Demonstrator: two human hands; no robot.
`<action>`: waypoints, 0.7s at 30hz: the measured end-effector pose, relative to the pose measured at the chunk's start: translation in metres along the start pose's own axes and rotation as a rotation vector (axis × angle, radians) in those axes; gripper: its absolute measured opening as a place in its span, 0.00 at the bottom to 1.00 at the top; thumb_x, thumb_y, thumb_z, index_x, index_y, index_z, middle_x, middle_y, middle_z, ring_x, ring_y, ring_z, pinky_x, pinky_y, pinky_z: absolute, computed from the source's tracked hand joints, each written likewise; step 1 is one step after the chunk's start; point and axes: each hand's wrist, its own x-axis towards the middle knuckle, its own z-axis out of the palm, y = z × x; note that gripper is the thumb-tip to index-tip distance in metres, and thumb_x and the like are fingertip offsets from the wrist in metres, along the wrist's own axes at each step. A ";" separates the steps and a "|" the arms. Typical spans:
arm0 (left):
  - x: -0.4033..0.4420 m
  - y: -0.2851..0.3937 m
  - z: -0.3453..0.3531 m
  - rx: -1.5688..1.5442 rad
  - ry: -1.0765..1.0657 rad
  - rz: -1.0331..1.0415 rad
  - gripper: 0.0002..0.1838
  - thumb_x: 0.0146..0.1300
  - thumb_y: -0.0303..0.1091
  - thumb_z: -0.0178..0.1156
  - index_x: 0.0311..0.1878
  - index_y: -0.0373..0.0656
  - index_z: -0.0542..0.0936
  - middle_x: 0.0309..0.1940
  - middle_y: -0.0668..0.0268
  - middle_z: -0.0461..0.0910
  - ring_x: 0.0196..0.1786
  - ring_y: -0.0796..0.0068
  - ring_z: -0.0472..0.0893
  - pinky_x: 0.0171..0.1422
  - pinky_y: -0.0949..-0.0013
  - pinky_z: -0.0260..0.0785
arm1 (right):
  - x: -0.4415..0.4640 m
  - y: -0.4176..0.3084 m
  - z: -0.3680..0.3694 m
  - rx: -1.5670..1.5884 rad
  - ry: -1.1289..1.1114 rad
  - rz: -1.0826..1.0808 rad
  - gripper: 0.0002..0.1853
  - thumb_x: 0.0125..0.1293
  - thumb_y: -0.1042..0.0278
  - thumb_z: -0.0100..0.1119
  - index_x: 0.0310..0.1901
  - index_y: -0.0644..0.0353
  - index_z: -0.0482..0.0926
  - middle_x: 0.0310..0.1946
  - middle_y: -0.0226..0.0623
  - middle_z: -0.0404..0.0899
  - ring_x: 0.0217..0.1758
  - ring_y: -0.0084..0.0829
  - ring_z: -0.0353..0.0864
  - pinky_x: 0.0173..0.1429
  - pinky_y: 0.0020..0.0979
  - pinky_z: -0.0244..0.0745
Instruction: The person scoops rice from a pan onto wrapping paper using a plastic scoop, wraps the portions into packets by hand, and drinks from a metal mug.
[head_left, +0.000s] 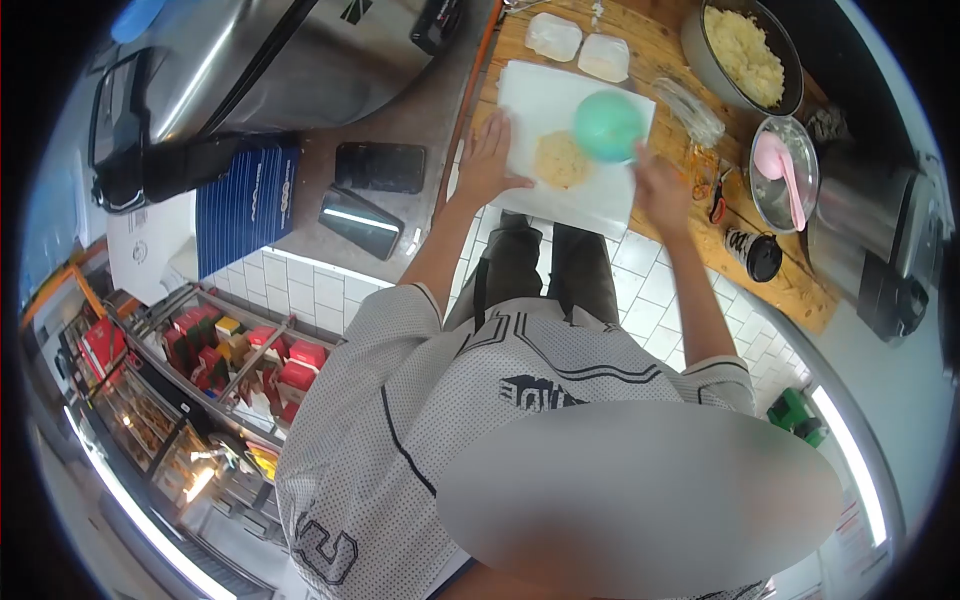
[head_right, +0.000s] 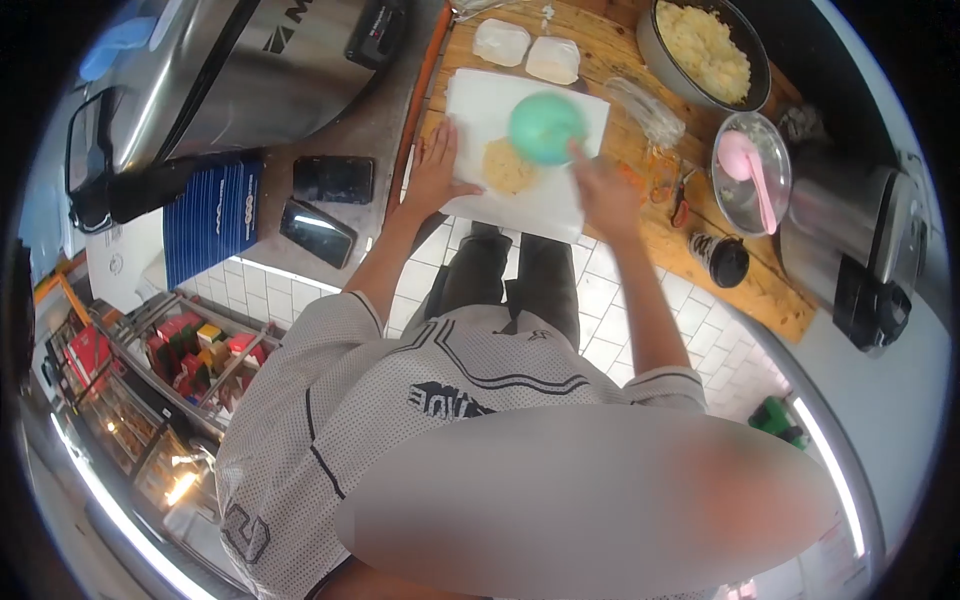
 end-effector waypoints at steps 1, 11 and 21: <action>-0.006 -0.001 0.006 -0.039 0.054 -0.024 0.63 0.36 0.64 0.68 0.71 0.36 0.53 0.73 0.53 0.49 0.75 0.55 0.48 0.73 0.43 0.44 | 0.016 0.018 -0.028 -0.088 0.000 0.053 0.27 0.63 0.61 0.57 0.65 0.41 0.68 0.31 0.33 0.75 0.30 0.34 0.77 0.31 0.35 0.74; -0.029 0.035 0.027 0.021 0.376 -0.362 0.44 0.47 0.52 0.69 0.64 0.39 0.65 0.62 0.56 0.63 0.62 0.52 0.62 0.63 0.48 0.54 | 0.115 0.251 -0.091 -0.291 0.148 0.320 0.21 0.61 0.63 0.58 0.57 0.50 0.76 0.43 0.47 0.80 0.44 0.42 0.79 0.55 0.40 0.69; -0.023 0.041 0.030 -0.194 0.486 -0.336 0.30 0.48 0.35 0.72 0.55 0.36 0.74 0.54 0.55 0.71 0.56 0.53 0.68 0.61 0.55 0.59 | -0.041 -0.005 0.018 0.353 -0.124 0.050 0.18 0.53 0.59 0.66 0.46 0.50 0.81 0.47 0.36 0.76 0.52 0.38 0.74 0.55 0.39 0.68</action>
